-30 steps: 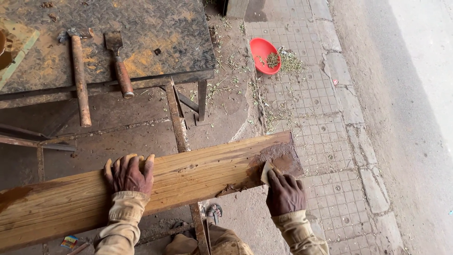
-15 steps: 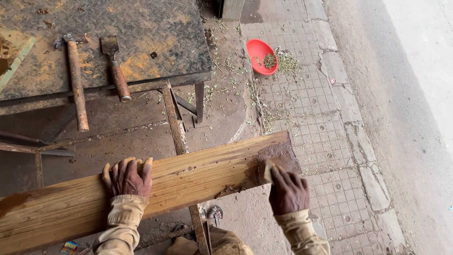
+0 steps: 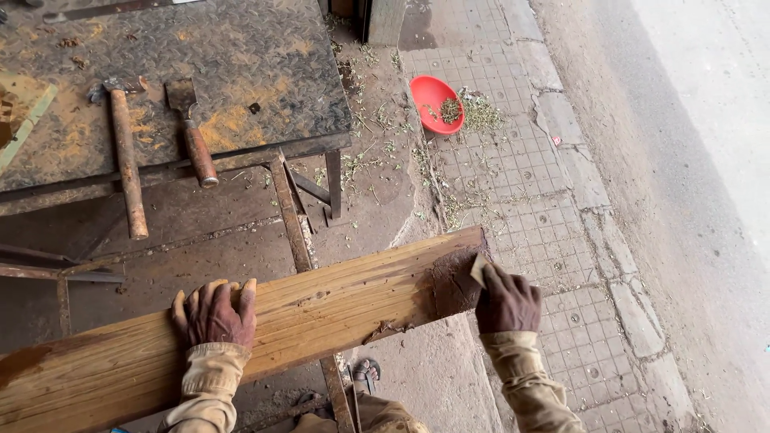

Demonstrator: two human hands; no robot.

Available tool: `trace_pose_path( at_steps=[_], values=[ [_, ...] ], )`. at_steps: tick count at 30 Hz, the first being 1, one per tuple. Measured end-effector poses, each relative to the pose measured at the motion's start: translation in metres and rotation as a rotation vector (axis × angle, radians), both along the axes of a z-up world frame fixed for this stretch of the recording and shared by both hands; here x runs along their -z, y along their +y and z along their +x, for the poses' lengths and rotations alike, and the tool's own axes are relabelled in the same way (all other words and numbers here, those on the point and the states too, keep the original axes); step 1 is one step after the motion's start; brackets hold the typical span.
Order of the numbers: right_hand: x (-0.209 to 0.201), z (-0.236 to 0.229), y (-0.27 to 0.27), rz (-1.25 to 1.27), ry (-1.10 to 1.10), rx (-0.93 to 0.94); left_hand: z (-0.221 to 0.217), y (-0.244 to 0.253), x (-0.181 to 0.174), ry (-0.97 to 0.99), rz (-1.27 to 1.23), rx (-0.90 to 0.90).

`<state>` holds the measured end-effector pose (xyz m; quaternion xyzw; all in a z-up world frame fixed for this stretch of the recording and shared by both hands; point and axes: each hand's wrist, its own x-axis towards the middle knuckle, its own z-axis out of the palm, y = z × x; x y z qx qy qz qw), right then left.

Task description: The recorder prepares a wood plank by mixing a brown filler paste and applying it to holes/gaps in the wood using a spreader and small pieces of wood, followed by sanding the area.

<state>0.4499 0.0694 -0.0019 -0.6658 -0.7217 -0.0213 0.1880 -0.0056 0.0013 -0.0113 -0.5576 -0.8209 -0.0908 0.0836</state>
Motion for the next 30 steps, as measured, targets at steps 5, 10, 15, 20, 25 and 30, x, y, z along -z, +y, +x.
trace_pose_path(
  at_steps=[5,10,15,20,25,30],
  values=[
    [0.006,-0.017,-0.019,0.073,-0.028,-0.218,0.007,0.001,-0.014,-0.074,-0.036,-0.045],
    [0.007,-0.001,-0.004,-0.034,-0.041,-0.057,0.0,0.001,-0.002,-0.02,-0.038,-0.02],
    [0.009,-0.033,-0.024,-0.127,-0.147,-0.124,0.003,0.003,-0.006,-0.022,-0.023,-0.024],
    [0.002,-0.024,-0.015,-0.061,-0.003,-0.183,0.004,0.002,-0.009,-0.029,-0.01,-0.019],
    [-0.004,-0.034,-0.015,-0.032,-0.005,-0.133,0.002,0.002,-0.006,0.003,-0.019,-0.014],
    [-0.005,-0.029,-0.015,0.068,0.043,-0.348,0.0,0.002,-0.002,-0.012,-0.042,-0.037]
  ],
)
